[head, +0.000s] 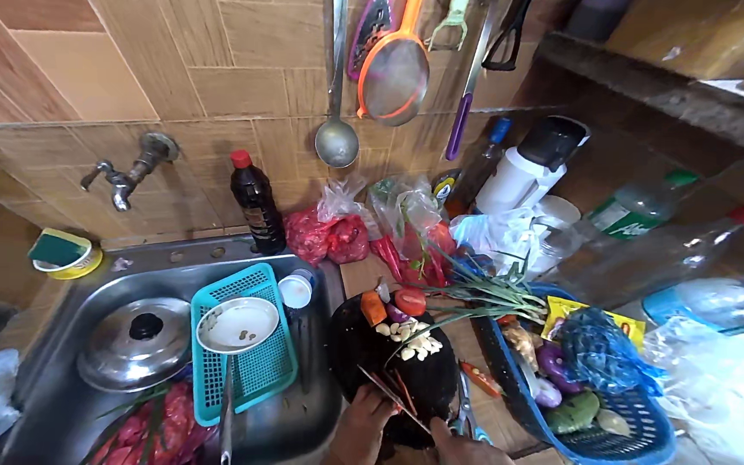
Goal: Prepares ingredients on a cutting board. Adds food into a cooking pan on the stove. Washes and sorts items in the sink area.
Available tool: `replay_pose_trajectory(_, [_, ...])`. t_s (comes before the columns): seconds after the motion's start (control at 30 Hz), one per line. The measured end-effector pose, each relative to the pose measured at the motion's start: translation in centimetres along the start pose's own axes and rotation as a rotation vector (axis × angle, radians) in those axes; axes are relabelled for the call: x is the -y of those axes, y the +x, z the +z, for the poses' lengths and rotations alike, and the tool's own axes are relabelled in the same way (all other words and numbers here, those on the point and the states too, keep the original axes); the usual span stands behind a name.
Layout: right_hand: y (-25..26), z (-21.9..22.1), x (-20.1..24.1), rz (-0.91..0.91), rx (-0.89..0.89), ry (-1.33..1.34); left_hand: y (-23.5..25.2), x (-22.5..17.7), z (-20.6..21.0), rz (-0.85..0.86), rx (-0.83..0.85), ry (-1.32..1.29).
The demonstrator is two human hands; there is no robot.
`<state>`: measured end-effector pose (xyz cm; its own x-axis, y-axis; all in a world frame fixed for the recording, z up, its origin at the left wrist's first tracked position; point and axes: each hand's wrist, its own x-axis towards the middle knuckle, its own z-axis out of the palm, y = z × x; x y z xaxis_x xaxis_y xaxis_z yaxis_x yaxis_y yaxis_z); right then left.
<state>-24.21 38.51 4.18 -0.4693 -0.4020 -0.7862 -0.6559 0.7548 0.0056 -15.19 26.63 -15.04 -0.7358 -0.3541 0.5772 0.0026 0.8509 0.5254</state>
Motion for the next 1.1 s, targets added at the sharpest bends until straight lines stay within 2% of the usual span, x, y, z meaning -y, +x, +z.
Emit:
replay_pose_trajectory(0.1, [3.2, -0.3, 1.2, -0.019, 0.046, 0.044, -0.1, 0.0, 0.0, 0.0, 0.008, 0.013])
replay_pose_trajectory(0.23, [6.0, -1.2, 3.1, -0.082, 0.014, 0.033, -0.4, 0.2, -0.1, 0.023, 0.006, 0.006])
replay_pose_trajectory(0.47, [4.7, 0.6, -2.1, -0.048, 0.033, 0.14, -0.3, -0.4, -0.8, 0.006, 0.065, 0.044])
replay_pose_trajectory(0.6, [7.4, -0.5, -1.7, -0.2, -0.044, 0.27, -0.1, -0.9, -1.3, -0.021, 0.115, 0.028])
replay_pose_trajectory(0.67, [8.2, -0.9, -0.6, -0.21, -0.068, 0.307, 0.0, -1.0, -1.5, -0.033, 0.123, 0.028])
replay_pose_trajectory(0.83, [6.8, -1.1, 0.4, -0.116, -0.093, 0.227, 0.8, -1.6, -2.5, -0.094, 0.274, 0.049])
replay_pose_trajectory(0.9, [5.6, -1.1, 0.6, -0.072, -0.1, 0.195, 0.6, -1.6, -2.4, -0.086, 0.268, 0.071])
replay_pose_trajectory(1.1, [3.8, -0.2, 1.4, -0.094, -0.054, 0.16, 0.7, -1.4, -2.7, -0.044, 0.282, 0.094])
